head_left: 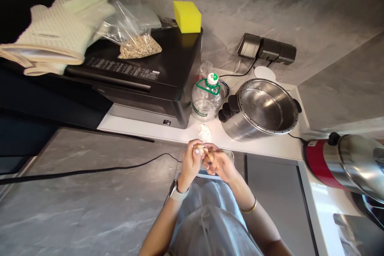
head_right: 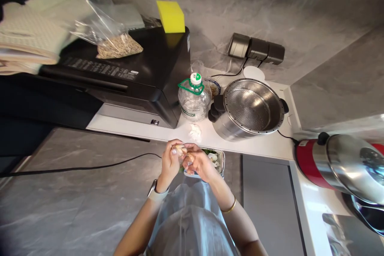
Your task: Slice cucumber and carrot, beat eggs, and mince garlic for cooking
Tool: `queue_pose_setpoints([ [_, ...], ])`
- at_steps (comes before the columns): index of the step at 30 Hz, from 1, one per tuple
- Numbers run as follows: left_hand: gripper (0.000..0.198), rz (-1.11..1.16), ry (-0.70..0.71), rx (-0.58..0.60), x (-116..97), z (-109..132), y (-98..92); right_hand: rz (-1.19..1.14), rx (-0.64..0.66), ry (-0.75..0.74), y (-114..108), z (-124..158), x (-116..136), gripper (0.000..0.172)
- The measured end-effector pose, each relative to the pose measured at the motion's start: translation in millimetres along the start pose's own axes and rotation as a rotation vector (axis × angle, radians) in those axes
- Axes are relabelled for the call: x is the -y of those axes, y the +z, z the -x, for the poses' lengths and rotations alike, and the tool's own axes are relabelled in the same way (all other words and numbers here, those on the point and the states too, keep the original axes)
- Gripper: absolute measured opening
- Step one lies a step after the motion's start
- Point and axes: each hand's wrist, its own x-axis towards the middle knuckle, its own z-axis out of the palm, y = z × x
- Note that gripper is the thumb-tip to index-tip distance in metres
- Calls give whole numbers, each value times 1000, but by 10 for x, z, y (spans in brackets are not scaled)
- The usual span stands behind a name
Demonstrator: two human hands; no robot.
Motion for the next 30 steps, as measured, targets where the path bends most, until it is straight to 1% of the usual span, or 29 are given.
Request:
queue_pose_setpoints([
  [2, 35, -32, 51, 84, -17, 12, 20, 73, -62, -40, -38, -19, 17, 36],
  [4, 33, -83, 75, 138, -34, 33, 59, 214, -174, -130, -42, -31, 0, 36],
  [6, 34, -118, 47, 128, -58, 51, 113, 323, -273, -216, -20, -28, -38, 34],
  [8, 36, -128, -4, 77, -87, 58, 169, 343, -315, -260, 6, -14, -76, 28],
  [9, 37, -123, -25, 49, -102, 57, 192, 323, -316, -266, 14, -6, -88, 25],
  [11, 39, -101, -43, 20, -121, 47, 214, 240, -286, -243, 8, 6, -92, 20],
  [14, 38, -79, 1, 31, -123, 22, 181, 122, -240, -168, -64, 7, -47, 20],
  [16, 38, -95, 60, 92, -115, -1, 126, 143, -211, -124, -138, 7, 1, 23],
  [19, 36, -162, 178, 231, -117, -52, 37, 287, -133, -68, -238, 25, 89, 39],
  [20, 36, -188, 226, 266, -124, -72, 14, 320, -92, -49, -261, 36, 123, 40],
  [22, 36, -232, 331, 311, -145, -110, -16, 329, 4, 10, -285, 56, 192, 35],
  [25, 37, -277, 437, 352, -167, -147, -23, 222, 116, 156, -286, 69, 252, 24],
  [28, 37, -309, 454, 356, -146, -149, -11, 16, 149, 296, -271, 58, 218, 17],
  [30, 35, -312, 440, 343, -110, -136, -8, -113, 165, 342, -259, 51, 164, 17],
])
